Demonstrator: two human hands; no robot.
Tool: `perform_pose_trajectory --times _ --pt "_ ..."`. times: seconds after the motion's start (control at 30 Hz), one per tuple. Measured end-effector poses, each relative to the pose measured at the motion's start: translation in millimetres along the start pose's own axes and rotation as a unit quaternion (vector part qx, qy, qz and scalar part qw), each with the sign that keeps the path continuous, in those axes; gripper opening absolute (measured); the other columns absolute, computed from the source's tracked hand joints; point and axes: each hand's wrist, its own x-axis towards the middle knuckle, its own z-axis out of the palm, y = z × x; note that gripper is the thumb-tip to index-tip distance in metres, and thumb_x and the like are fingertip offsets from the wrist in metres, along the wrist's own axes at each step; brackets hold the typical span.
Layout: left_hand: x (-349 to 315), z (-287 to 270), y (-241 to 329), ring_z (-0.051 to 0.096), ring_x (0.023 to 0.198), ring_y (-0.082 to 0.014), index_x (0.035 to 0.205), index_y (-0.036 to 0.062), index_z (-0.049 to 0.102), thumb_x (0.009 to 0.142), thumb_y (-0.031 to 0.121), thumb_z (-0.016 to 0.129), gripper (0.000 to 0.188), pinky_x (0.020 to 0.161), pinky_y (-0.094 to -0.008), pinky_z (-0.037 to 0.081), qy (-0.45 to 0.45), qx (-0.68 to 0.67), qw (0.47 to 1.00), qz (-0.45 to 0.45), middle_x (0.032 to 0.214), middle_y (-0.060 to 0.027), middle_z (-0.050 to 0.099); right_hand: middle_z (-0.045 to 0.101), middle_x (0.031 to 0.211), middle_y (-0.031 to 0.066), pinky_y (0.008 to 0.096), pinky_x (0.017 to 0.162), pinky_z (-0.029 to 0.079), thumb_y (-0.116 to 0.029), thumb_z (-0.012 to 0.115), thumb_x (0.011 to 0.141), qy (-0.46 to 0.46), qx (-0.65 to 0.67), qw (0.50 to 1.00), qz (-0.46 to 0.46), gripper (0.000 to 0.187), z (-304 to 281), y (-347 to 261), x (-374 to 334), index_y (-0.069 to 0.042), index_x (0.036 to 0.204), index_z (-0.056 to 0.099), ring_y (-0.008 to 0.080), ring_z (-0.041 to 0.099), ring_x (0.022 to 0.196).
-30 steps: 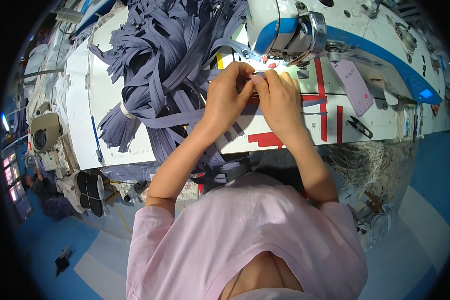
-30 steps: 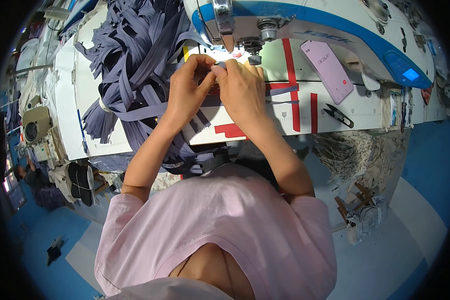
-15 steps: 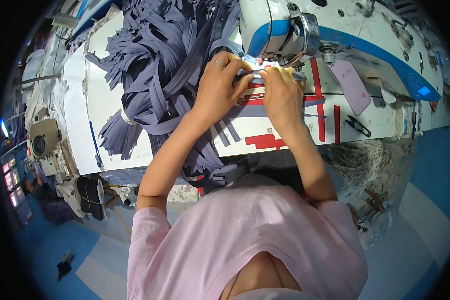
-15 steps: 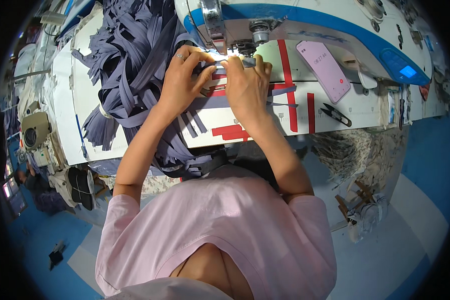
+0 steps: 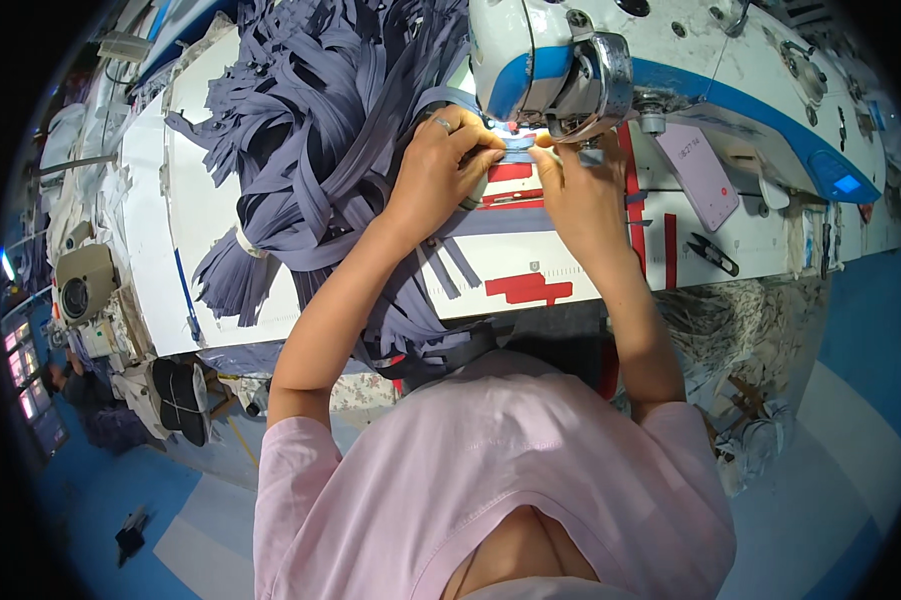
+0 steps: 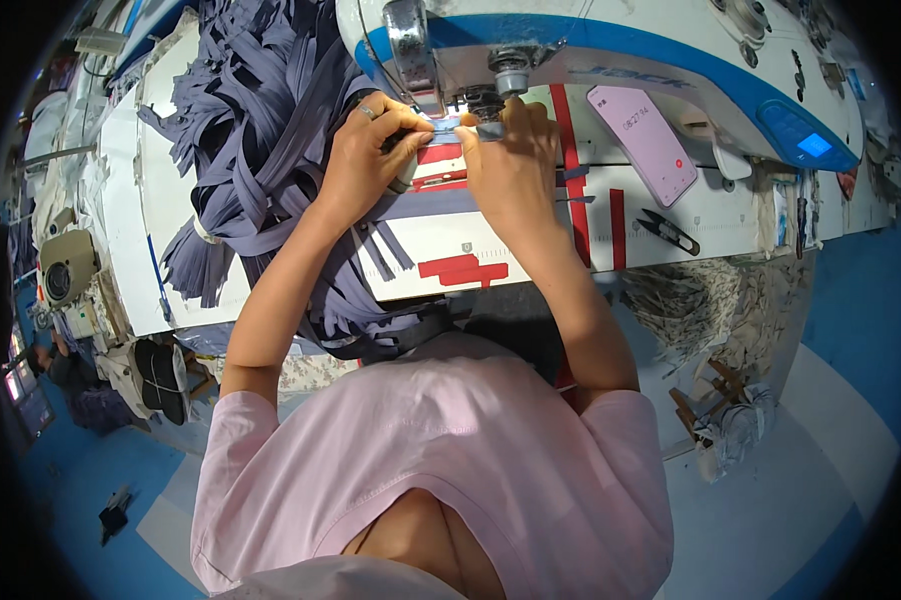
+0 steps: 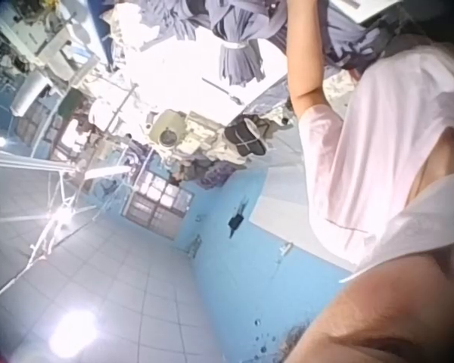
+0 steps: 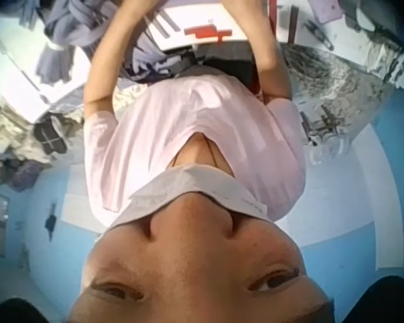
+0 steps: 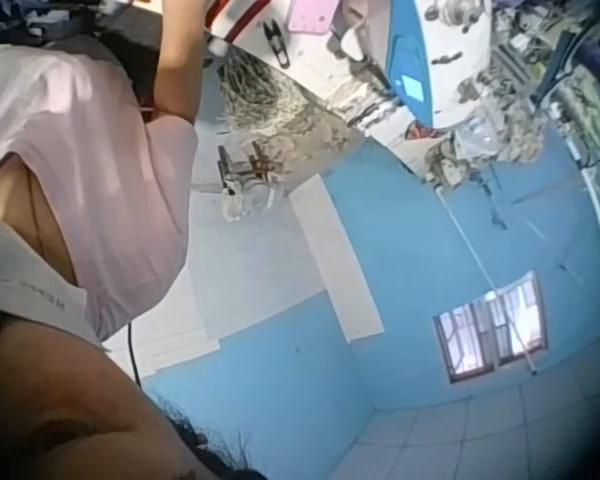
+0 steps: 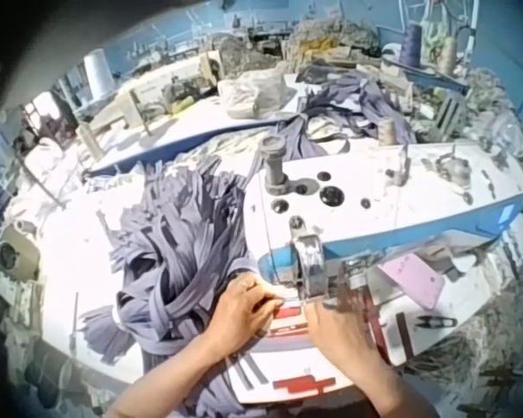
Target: Operating an industrial sewing machine to stitch grey fabric strips.
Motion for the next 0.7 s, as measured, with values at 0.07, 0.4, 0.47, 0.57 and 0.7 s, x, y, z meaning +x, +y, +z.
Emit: perform_pose_trajectory --times 0.07,0.4,0.47,0.57,0.7 --pt "1 -1 1 0.065 0.085 -0.0248 0.098 0.0035 0.074 0.086 0.009 0.078 0.013 0.073 -0.034 0.051 -0.008 -0.008 1.0 -0.011 0.092 -0.0092 0.065 0.058 0.104 0.0197 0.0479 0.092 0.045 -0.024 0.072 0.092 -0.028 0.054 0.998 0.011 0.022 -6 -4 4 -0.006 0.105 0.073 0.0351 0.054 0.103" --pt "10 0 4 0.062 0.079 -0.0298 0.09 -0.0011 0.07 0.084 0.007 0.078 0.013 0.068 -0.038 0.05 0.02 -0.015 0.998 -0.057 0.089 -0.0126 0.06 0.058 0.1 0.0172 0.0467 0.086 0.049 -0.018 0.075 0.086 0.053 0.01 0.995 -0.085 0.015 6 8 10 -0.01 0.099 0.075 0.0349 0.055 0.103" --pt "15 -1 3 0.062 0.077 -0.0306 0.087 -0.0037 0.068 0.085 0.006 0.077 0.014 0.068 -0.0387 0.05 0.001 0.005 0.999 -0.047 0.09 -0.0135 0.06 0.058 0.1 0.0171 0.0469 0.086 0.049 -0.018 0.075 0.086 0.054 -0.011 0.994 -0.098 0.015 6 10 9 -0.009 0.098 0.075 0.0352 0.056 0.102" --pt "16 0 1 0.062 0.076 -0.0313 0.085 -0.0056 0.067 0.084 0.007 0.078 0.017 0.067 -0.0393 0.05 -0.005 0.001 0.999 -0.054 0.091 -0.0147 0.059 0.059 0.1 0.0173 0.0474 0.085 0.05 -0.017 0.075 0.085 0.057 -0.032 0.992 -0.11 0.014 5 7 9 -0.009 0.097 0.075 0.0361 0.056 0.099" --pt "16 1 -5 0.062 0.074 -0.0311 0.086 -0.0056 0.07 0.081 0.012 0.079 0.021 0.063 -0.0396 0.049 0.012 -0.013 0.999 -0.041 0.081 -0.0174 0.062 0.061 0.098 0.019 0.0465 0.082 0.051 -0.015 0.076 0.083 0.048 -0.024 0.992 -0.11 0.015 11 13 6 -0.007 0.095 0.074 0.0365 0.059 0.092"
